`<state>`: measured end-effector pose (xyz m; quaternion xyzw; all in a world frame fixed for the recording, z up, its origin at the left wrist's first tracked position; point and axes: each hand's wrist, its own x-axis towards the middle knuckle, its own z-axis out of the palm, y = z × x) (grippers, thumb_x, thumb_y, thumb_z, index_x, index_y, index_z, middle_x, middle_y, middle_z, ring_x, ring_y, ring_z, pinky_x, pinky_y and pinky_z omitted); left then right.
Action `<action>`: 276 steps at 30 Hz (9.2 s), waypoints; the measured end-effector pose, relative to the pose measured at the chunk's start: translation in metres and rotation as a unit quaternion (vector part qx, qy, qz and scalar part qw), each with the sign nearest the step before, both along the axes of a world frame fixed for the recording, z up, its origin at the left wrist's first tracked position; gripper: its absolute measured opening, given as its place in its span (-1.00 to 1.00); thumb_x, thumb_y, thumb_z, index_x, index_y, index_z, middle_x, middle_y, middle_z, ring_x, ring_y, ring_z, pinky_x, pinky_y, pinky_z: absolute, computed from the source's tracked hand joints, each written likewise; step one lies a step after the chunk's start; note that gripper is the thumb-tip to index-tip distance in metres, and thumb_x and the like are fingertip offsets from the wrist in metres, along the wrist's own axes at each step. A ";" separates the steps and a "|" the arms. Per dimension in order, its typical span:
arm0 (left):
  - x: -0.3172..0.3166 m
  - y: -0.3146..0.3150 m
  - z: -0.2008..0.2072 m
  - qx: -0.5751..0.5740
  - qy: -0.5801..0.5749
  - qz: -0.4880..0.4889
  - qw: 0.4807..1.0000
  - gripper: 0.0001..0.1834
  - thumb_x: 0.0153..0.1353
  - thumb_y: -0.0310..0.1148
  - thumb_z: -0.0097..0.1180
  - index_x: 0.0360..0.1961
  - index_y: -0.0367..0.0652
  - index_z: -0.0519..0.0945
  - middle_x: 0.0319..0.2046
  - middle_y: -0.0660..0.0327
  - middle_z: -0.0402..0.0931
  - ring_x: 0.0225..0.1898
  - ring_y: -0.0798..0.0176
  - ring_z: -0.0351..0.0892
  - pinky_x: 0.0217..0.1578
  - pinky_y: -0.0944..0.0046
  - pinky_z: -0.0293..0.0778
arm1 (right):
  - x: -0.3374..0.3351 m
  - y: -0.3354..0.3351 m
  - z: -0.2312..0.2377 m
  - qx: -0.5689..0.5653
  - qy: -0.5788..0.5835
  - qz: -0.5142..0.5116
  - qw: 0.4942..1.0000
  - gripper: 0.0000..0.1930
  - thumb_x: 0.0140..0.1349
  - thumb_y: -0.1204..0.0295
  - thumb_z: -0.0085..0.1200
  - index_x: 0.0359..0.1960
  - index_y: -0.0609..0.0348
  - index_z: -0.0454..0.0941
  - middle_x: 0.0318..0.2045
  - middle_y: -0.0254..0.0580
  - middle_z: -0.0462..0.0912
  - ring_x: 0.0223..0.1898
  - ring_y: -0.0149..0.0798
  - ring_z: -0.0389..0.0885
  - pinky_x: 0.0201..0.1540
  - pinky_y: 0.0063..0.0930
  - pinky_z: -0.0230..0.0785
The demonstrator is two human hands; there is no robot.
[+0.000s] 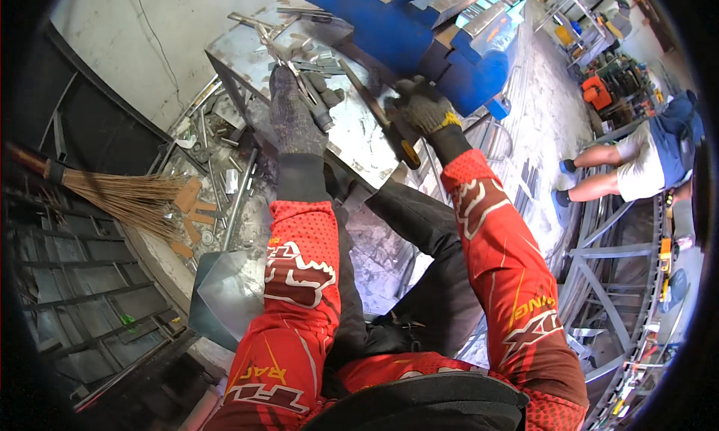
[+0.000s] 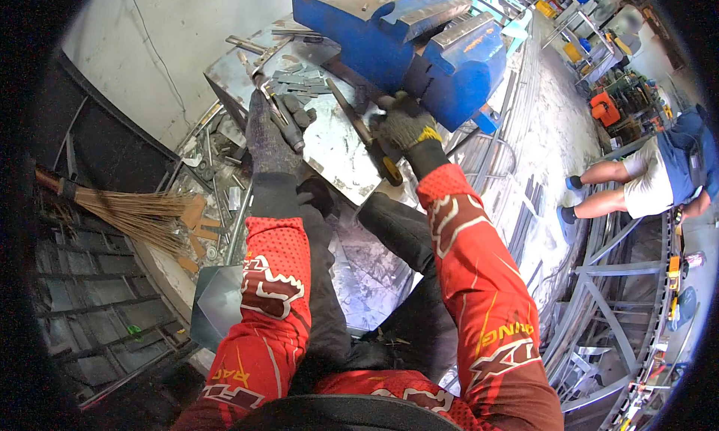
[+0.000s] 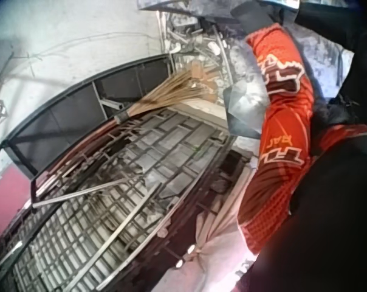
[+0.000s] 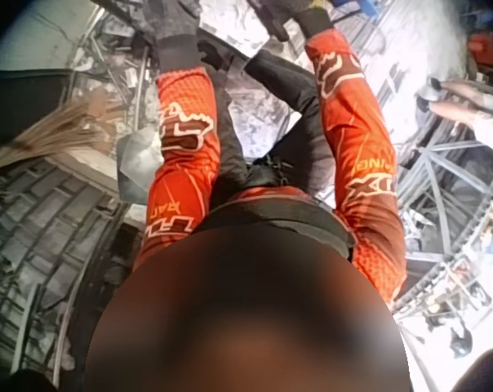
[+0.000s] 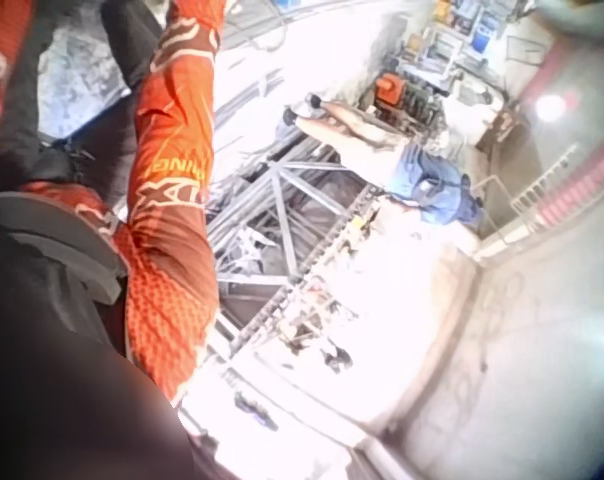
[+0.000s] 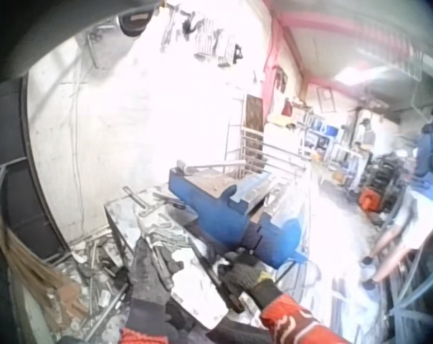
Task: The person smooths the edges of small metal pieces using a hand file, holding each piece steady with locking pliers.
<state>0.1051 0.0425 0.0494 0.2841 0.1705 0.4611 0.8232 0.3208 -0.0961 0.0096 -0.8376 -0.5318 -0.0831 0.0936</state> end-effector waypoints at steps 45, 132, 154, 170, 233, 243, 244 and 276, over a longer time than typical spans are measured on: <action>-0.039 -0.153 -0.095 -0.107 -0.202 -0.618 0.752 -0.42 0.48 -0.02 -0.01 0.23 -0.35 0.41 0.03 -0.02 0.53 0.04 -0.07 0.58 0.11 -0.21 0.53 | -0.085 -0.108 0.057 0.468 0.798 0.138 0.354 -0.55 0.45 0.23 0.12 0.25 0.23 0.47 0.02 0.07 0.68 0.06 0.04 0.68 0.18 -0.10 0.55; -0.051 -0.144 -0.026 0.271 0.165 -0.184 0.930 -0.49 0.25 -0.54 0.29 0.13 -0.15 0.31 -0.25 0.19 0.58 -0.42 0.36 0.60 -0.50 0.34 0.55 | -0.227 -0.125 0.021 0.306 0.346 -0.021 0.887 -0.48 0.30 0.17 0.26 0.16 0.24 0.50 0.03 0.21 0.65 0.06 0.20 0.65 0.08 -0.04 0.49; -0.087 -0.108 -0.026 0.102 0.196 -0.364 0.905 -0.71 0.36 -0.21 0.32 -0.12 -0.24 0.65 -0.32 0.25 0.64 -0.33 0.32 0.63 -0.31 0.30 0.58 | -0.222 -0.149 0.018 0.189 0.413 0.073 0.888 -0.16 0.15 0.19 0.42 0.45 0.18 0.33 0.15 0.18 0.61 0.15 0.01 0.64 0.19 -0.24 0.49; -0.098 0.002 -0.032 0.626 0.465 -0.311 0.544 -0.48 0.07 -0.22 0.26 0.08 -0.21 0.63 -0.04 -0.22 0.67 0.05 -0.24 0.67 0.08 -0.04 0.54 | -0.128 -0.132 0.023 0.235 0.405 -0.118 0.876 -0.63 0.25 0.30 0.27 0.02 0.25 0.63 -0.24 -0.01 0.69 -0.19 -0.18 0.69 -0.09 -0.30 0.51; -0.088 0.016 -0.027 0.562 0.565 -0.472 0.376 -0.49 -0.19 -0.21 0.37 -0.08 0.02 0.74 -0.16 0.02 0.73 -0.11 -0.09 0.70 -0.01 0.02 0.58 | -0.232 -0.205 0.006 -0.008 0.287 -0.119 0.951 -0.28 0.18 0.41 0.15 0.45 -0.14 0.31 -0.18 0.12 0.73 -0.24 0.17 0.74 -0.19 0.03 0.59; -0.089 0.020 -0.029 0.532 0.567 -0.498 0.385 -0.40 -0.18 -0.21 0.38 0.03 0.05 0.72 -0.07 0.00 0.72 -0.02 -0.03 0.69 0.04 0.05 0.57 | -0.207 -0.184 0.003 -0.028 0.244 -0.057 0.968 -0.27 0.19 0.41 0.12 0.47 -0.21 0.26 -0.34 0.04 0.66 -0.28 0.20 0.71 -0.25 0.11 0.56; -0.086 0.022 -0.033 0.518 0.569 -0.500 0.399 -0.36 -0.20 -0.21 0.40 0.06 0.08 0.72 -0.06 0.02 0.72 -0.01 -0.02 0.69 0.05 0.05 0.57 | -0.215 -0.207 0.006 -0.032 0.243 -0.057 0.968 -0.27 0.19 0.41 0.12 0.47 -0.21 0.26 -0.34 0.04 0.66 -0.28 0.20 0.71 -0.25 0.11 0.56; -0.088 0.000 -0.030 0.540 0.575 -0.434 0.436 -0.19 -0.25 -0.27 0.45 0.20 -0.05 0.63 0.01 0.03 0.71 0.03 -0.04 0.67 0.09 0.07 0.57 | -0.190 -0.128 -0.019 0.054 0.162 -0.061 0.983 -0.40 0.30 0.35 0.07 0.40 -0.19 0.27 -0.40 -0.03 0.67 -0.38 0.17 0.70 -0.35 0.12 0.52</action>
